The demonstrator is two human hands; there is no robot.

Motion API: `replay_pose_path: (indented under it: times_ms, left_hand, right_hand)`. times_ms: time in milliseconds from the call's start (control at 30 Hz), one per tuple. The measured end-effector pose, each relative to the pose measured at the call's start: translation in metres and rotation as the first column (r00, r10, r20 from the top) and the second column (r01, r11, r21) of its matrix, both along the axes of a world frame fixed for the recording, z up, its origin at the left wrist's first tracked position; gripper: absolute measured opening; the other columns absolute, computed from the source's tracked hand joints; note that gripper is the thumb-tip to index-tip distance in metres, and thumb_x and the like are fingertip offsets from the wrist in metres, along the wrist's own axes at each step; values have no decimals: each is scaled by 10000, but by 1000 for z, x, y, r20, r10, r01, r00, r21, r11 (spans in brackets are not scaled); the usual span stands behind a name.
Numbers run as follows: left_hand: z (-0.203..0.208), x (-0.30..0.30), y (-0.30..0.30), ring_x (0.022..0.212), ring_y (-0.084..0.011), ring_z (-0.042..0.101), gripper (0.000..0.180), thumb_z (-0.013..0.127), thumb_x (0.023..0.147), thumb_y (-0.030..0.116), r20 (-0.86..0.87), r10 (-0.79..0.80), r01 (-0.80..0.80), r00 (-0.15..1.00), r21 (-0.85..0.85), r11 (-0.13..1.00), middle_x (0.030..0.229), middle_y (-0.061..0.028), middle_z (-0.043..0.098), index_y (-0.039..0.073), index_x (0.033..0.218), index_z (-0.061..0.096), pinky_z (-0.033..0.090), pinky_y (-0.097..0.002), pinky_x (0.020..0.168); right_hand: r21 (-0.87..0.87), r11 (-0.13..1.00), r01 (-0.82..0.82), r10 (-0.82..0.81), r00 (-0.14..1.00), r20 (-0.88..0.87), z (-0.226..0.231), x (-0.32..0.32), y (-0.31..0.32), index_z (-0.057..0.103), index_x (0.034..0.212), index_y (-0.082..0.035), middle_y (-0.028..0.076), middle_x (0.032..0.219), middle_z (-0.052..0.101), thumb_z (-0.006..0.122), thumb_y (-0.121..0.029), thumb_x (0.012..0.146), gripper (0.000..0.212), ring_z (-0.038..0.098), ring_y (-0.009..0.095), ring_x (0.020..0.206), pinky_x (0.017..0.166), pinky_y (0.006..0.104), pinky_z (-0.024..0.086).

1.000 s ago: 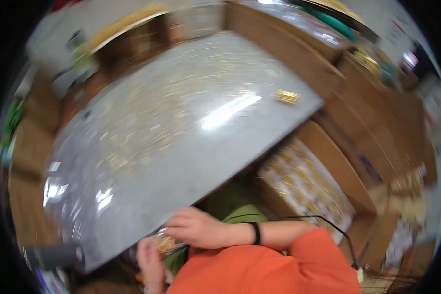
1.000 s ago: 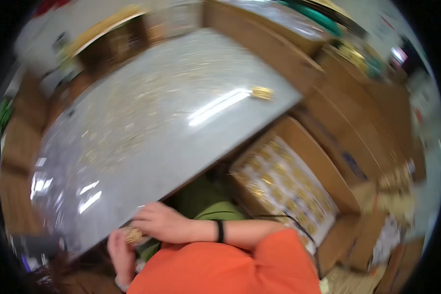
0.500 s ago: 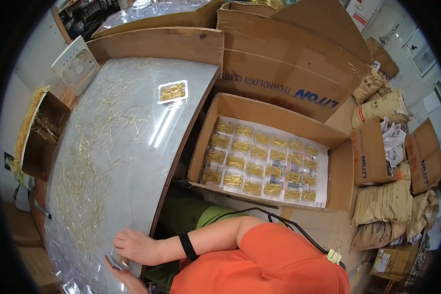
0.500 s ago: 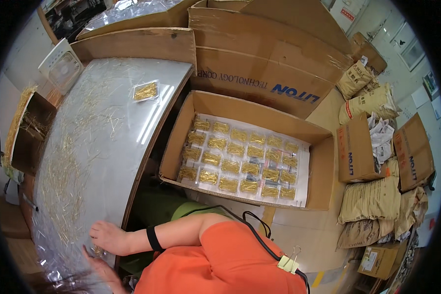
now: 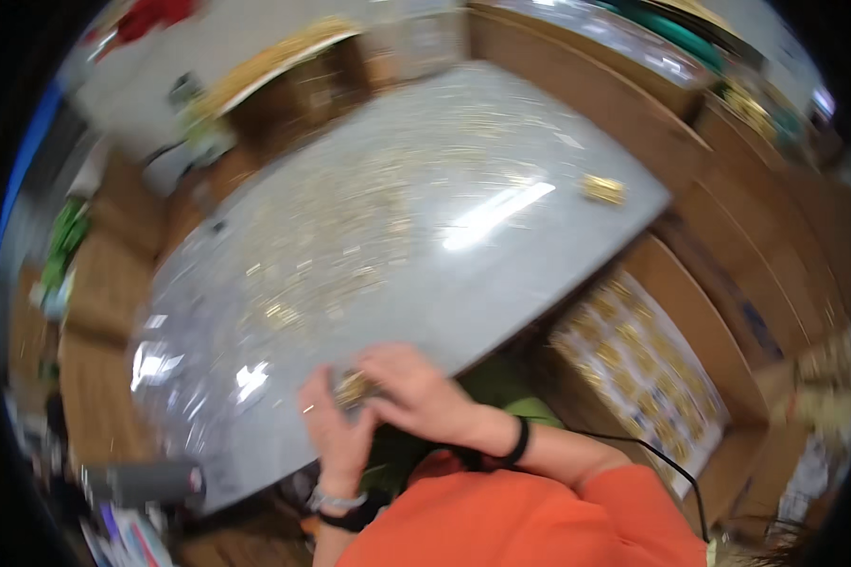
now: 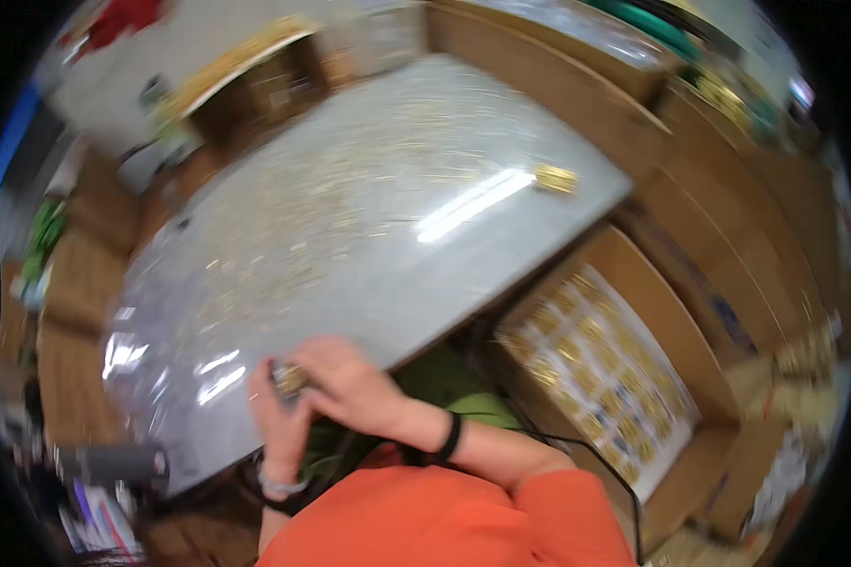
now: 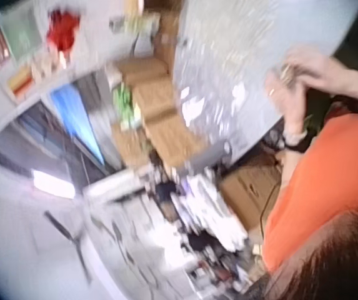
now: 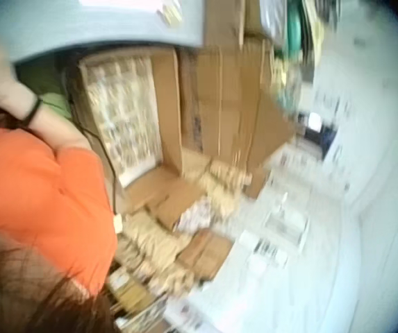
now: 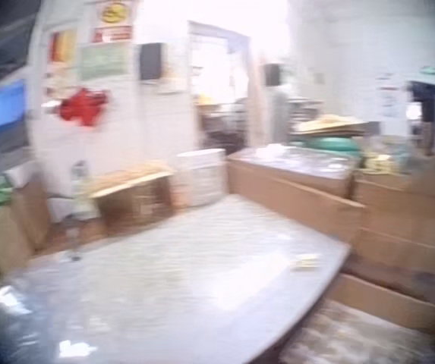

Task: Packaging small bundles of gold-colored wires into individual plastic bags.

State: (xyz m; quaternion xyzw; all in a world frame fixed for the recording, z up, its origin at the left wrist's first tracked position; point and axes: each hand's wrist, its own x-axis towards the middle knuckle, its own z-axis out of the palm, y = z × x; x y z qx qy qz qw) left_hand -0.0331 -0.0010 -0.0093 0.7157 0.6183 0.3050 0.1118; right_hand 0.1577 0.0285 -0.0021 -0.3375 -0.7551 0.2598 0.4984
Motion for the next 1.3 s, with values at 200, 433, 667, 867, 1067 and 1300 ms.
replay_pose_path:
  times_ms: [200, 433, 667, 867, 1067, 1300]
  left_hand:
    - [8, 7, -4, 1238, -357, 524, 923, 829, 762, 411, 16, 62, -64, 998, 156, 986, 1298, -173, 591, -32, 1446, 394, 345, -534, 1126]
    - [6, 5, -6, 1230, -326, 537, 930, 826, 750, 365, 14, 98, -99, 995, 211, 973, 1263, -157, 613, -20, 1471, 381, 351, -526, 1127]
    - [6, 3, -7, 1281, -347, 484, 911, 810, 761, 408, -58, 72, -61, 996, 172, 983, 1371, -191, 495, -18, 1460, 410, 316, -535, 1154]
    - [15, -1, -5, 1419, -388, 364, 892, 778, 814, 463, -61, -27, 33, 998, 104, 994, 1475, -198, 413, -24, 1460, 402, 251, -574, 1181]
    - [21, 3, 5, 1434, -395, 365, 741, 729, 886, 427, -97, -141, 151, 985, 107, 983, 1446, -200, 467, -46, 1401, 483, 228, -585, 1192]
    - [18, 4, 5, 1387, -368, 435, 661, 703, 912, 374, -111, -207, 215, 972, 68, 974, 1418, -190, 495, -61, 1371, 513, 300, -581, 1172]
  right_hand:
    - [-19, 989, 145, -137, 965, 222, 20, -4, 1, 524, 1336, -8, 227, 1395, 516, 845, -306, 728, 749, 461, 434, 1322, 1133, 571, 320]
    - [64, 975, 212, -218, 867, 448, 15, -39, 9, 531, 1321, -32, 173, 1395, 531, 848, -345, 727, 742, 462, 392, 1332, 1162, 599, 257]
    - [-21, 996, 88, -72, 913, 402, 13, -31, 15, 490, 1397, -10, 198, 1437, 516, 808, -234, 783, 727, 445, 391, 1385, 1187, 603, 229]
    - [-173, 983, 55, -16, 975, 221, 30, -7, 13, 465, 1435, -4, 195, 1401, 533, 803, -152, 790, 743, 493, 393, 1310, 1129, 514, 340]
    - [-63, 988, 143, -111, 928, 357, 21, 15, 10, 613, 1263, -17, 148, 1147, 632, 758, -47, 819, 468, 589, 342, 1023, 894, 434, 489]
    - [-173, 977, 126, -48, 918, 395, 22, 19, 15, 660, 1094, -30, 138, 1002, 655, 745, -64, 855, 256, 623, 322, 836, 729, 396, 516]
